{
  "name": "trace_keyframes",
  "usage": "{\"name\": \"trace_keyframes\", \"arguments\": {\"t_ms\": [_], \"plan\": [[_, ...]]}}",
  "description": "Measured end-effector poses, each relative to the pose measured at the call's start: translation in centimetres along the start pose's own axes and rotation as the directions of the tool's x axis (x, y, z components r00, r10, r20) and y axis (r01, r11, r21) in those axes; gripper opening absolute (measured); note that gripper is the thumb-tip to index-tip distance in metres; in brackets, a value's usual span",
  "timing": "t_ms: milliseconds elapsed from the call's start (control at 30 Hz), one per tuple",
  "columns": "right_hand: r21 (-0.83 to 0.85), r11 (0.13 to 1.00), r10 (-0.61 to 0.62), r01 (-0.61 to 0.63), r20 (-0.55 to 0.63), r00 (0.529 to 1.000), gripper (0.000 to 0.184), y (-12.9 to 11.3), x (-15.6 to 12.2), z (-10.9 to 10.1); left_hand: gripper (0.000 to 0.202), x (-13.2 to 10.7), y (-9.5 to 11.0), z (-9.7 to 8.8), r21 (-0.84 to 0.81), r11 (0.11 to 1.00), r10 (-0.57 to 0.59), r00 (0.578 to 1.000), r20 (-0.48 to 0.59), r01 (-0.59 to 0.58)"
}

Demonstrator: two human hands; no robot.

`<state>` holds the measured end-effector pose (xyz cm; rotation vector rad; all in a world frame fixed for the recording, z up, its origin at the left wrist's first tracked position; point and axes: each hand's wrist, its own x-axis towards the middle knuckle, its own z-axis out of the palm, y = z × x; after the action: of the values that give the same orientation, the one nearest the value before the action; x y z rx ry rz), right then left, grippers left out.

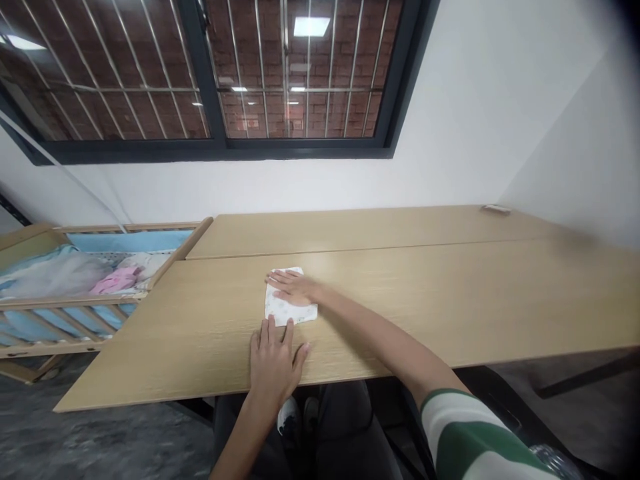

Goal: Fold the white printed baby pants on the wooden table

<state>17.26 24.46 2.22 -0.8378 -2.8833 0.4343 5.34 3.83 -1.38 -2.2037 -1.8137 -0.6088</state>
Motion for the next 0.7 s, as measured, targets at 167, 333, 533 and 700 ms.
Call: {"name": "trace_keyframes", "arguments": {"t_ms": [167, 333, 533, 700], "plan": [[-0.054, 0.997, 0.059, -0.061, -0.031, 0.998, 0.065, 2.4, 1.4, -0.8, 0.056, 0.0, 0.5, -0.8, -0.020, 1.000, -0.022, 0.999, -0.036, 0.021], [-0.063, 0.995, 0.076, -0.081, -0.083, 0.994, 0.064, 2.7, 1.7, -0.8, 0.057, 0.0, 0.5, -0.7, 0.036, 0.999, 0.000, 0.999, -0.053, 0.002], [-0.157, 0.983, 0.034, -0.095, -0.354, 0.935, 0.054, 0.2, -1.0, -2.2, 0.049, 0.2, -1.2, 0.0, 0.035, 0.999, 0.027, 1.000, -0.009, -0.027], [-0.027, 0.997, 0.067, -0.077, -0.260, 0.963, 0.041, -2.2, -6.2, -3.4, 0.035, 2.6, -5.4, -0.1, -0.155, 0.985, 0.091, 0.991, 0.097, -0.075]]}}
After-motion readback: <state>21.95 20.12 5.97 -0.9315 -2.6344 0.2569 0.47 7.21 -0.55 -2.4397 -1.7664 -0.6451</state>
